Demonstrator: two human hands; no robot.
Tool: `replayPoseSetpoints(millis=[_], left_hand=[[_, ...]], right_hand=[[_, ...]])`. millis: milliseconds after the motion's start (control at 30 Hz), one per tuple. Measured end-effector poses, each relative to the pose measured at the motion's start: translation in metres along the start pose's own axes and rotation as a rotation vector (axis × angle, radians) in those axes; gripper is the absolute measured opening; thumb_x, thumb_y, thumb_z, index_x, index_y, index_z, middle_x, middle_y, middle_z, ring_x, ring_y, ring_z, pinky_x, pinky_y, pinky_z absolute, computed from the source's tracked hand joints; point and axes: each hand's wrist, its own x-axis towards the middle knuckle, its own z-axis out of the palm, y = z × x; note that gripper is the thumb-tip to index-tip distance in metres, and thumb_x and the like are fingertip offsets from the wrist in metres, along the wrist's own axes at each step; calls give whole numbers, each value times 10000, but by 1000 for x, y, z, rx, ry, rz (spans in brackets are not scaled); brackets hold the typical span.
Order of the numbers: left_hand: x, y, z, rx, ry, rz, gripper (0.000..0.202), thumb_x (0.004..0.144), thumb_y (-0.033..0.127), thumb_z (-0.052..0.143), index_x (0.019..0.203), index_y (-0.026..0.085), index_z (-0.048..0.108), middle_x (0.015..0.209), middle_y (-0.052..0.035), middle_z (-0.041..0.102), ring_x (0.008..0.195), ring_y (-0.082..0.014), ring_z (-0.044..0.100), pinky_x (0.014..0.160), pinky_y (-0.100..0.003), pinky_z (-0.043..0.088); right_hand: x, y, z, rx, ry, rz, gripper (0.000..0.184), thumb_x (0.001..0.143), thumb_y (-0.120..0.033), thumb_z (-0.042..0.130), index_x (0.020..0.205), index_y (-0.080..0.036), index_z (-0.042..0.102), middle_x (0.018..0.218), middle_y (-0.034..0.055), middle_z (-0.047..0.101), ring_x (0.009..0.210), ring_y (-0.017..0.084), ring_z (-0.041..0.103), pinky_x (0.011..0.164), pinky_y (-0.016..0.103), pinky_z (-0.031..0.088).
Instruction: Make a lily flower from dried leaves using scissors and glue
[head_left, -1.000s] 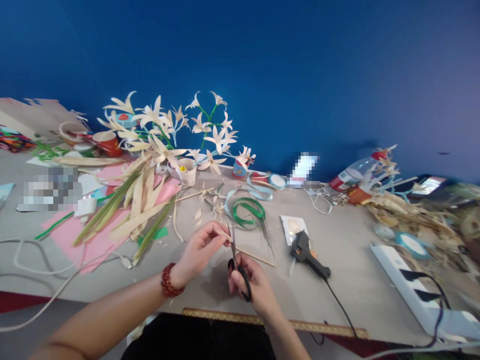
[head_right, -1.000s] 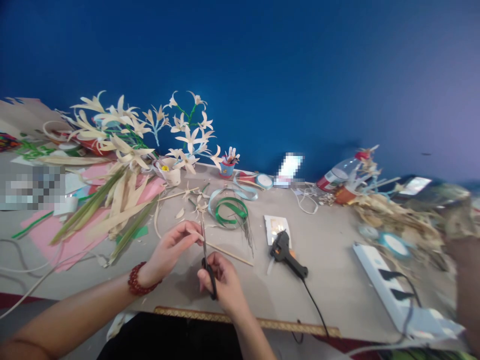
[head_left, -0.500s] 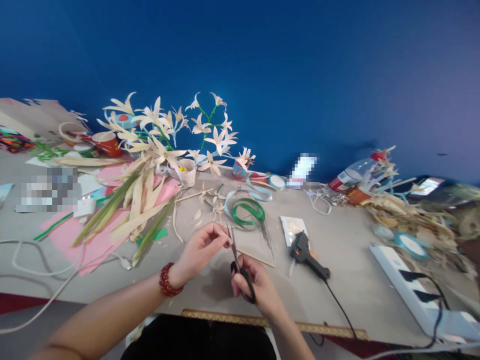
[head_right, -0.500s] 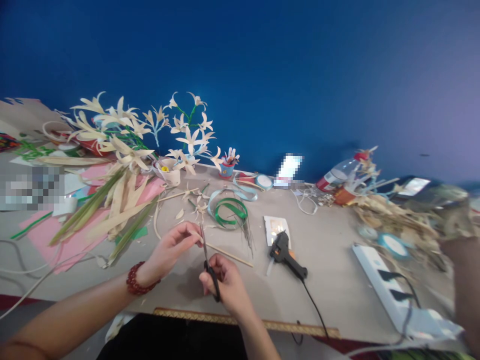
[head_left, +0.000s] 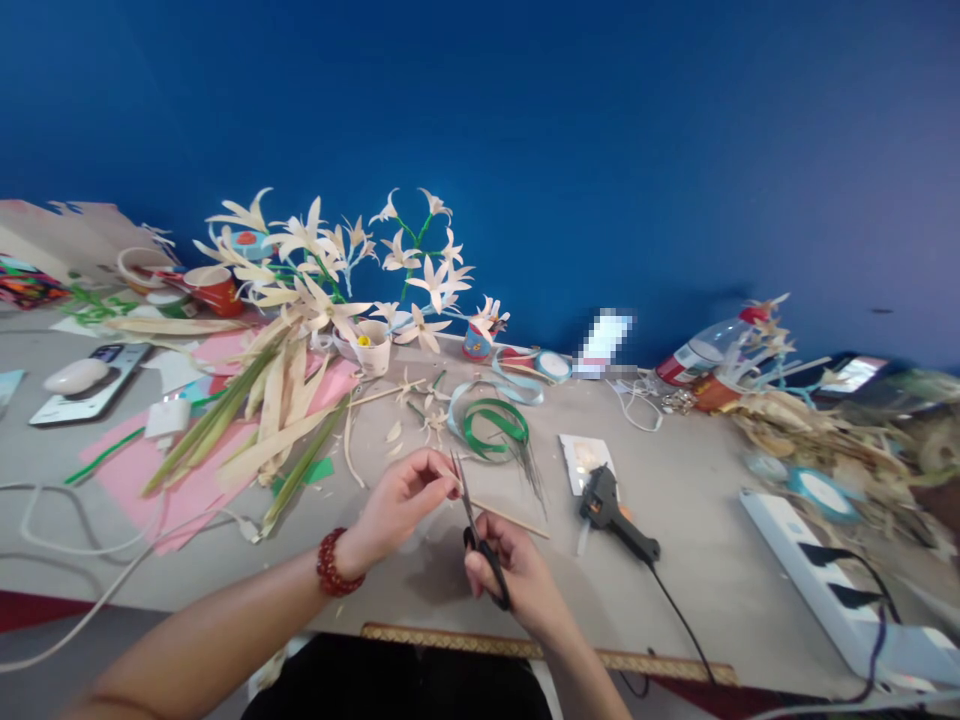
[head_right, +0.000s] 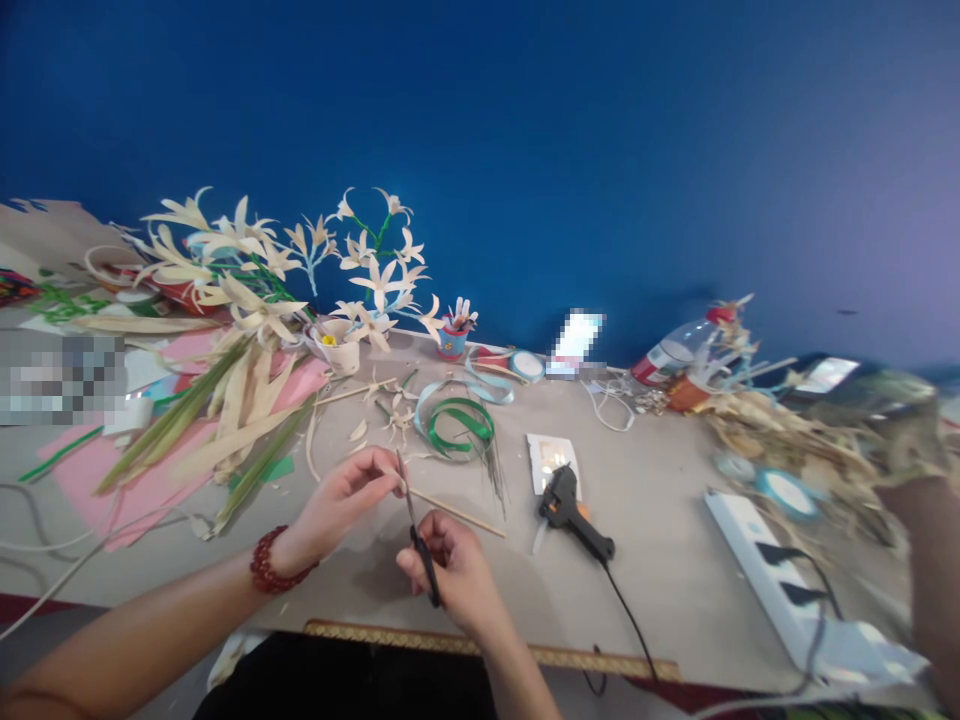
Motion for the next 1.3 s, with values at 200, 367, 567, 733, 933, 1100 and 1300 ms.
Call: replayPoseSetpoints(millis=[200,367,567,733,933,1100,1300], left_hand=[[0,0,-1,22,3,7,109,875,220,582,794,148,570,844,-18,574,770,-129,564,762,-275,445],[1,2,0,23,0,-4,115,875,224,582,789,150,564,832,-12,565,761,-125,561,753,-270,444],[2,2,-1,27,-28,-10,122,878,233,578,793,148,557,824,-12,562,759,-125,556,756,-273,440],[3,2,-3,31,-43,-19,131,875,241,580,790,144,559,819,-19,573,753,-129,556,751,-275,440],[4,2,-4,22,-45,-58,137,864,253,596,791,143,559,825,-25,586,742,-132,568,745,-280,447],[4,2,-4,20,-68,-62,132,871,252,588,798,143,573,844,-34,599,754,-131,564,752,-279,446],[4,3,-2,108,-120,-103,159,853,273,610,764,145,576,848,-38,600,756,-133,543,723,-262,422]], right_hand=[[1,4,-1,-2,0,6,528,654,-623,735,729,-203,424,541,-67,505,448,72,450,464,199,333],[1,4,-2,-16,-2,18,537,649,-635,731,714,-203,419,519,-68,500,432,71,455,452,194,333],[1,4,-5,-35,-7,16,529,656,-629,730,709,-200,426,498,-73,495,416,63,436,435,184,309],[1,3,-7,-44,-10,16,535,640,-623,744,697,-203,418,520,-78,479,419,61,432,426,183,321],[0,3,-7,-59,2,28,537,635,-629,742,680,-207,414,502,-85,466,400,57,404,406,182,311],[1,4,-8,-51,31,5,500,674,-580,741,666,-211,403,462,-88,454,383,63,397,403,186,278],[11,-14,-4,39,223,-206,357,678,-363,797,777,-196,498,692,-36,582,592,89,506,555,194,383]])
